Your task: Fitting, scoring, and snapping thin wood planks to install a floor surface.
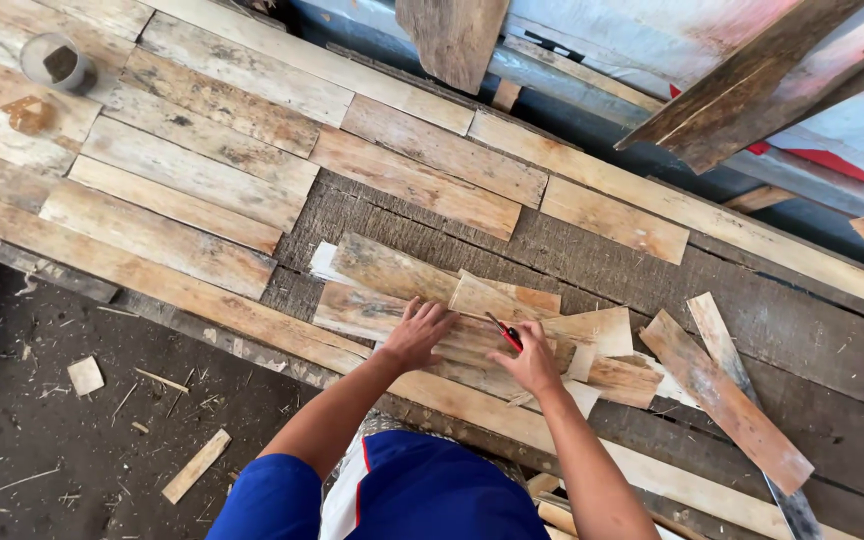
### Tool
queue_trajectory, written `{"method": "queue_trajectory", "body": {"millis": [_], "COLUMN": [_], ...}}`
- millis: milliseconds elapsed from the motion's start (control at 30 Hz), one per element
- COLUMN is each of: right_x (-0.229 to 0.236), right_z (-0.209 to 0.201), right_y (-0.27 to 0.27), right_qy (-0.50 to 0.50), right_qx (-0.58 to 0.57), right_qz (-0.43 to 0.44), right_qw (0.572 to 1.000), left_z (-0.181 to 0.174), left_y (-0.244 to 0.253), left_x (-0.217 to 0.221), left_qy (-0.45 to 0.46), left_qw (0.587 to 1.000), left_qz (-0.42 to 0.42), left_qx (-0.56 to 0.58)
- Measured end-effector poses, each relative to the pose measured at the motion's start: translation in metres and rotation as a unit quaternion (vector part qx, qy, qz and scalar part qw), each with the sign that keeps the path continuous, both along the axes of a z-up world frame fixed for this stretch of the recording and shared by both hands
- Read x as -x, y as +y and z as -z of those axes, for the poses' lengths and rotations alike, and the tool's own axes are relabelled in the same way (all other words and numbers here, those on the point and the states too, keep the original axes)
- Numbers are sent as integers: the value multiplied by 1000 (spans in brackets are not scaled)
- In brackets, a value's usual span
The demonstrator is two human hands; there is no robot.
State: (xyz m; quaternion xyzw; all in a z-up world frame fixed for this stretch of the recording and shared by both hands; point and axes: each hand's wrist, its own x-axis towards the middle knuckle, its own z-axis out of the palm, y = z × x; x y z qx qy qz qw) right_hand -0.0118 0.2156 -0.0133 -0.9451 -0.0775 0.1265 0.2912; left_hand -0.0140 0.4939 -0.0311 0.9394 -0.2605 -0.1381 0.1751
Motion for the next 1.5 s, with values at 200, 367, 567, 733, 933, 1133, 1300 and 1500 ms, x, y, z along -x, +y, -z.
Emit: {"method": "queue_trajectory", "body": {"millis": [200,367,567,733,933,1133,1300,1500], "right_x": [-10,-25,-52,-67,-75,-91,-111,-143], "right_z": [-62,-47,-55,-73,-67,-55,-42,-26], "right_y": [8,-13,-26,-26,-25,-19,2,37], "right_qy": [46,-23,-44,27,30,-22,-21,-10], "right_qx": [88,99,83,118,134,115,124,122], "right_qz": [-16,-66,-86,-90,-97,-82,-68,-59], "right_qw": [995,993,992,989,986,990,990,991], "left_z": [-16,-9,-28,-25,-28,-26,15,47], "left_y": [-4,-14,-25,-33,-32,-22,-1,27], "left_x": [-25,-56,-78,-86,-93,-111,-132,-160], "left_qy": [-23,-51,-23,-15,-12,-38,-49,-32], "left_qw": [999,997,997,998,999,997,997,995], "left_qz": [8,11,1,14,13,-1,-30,-74], "left_qx": [46,56,75,55,46,71,55,60]}}
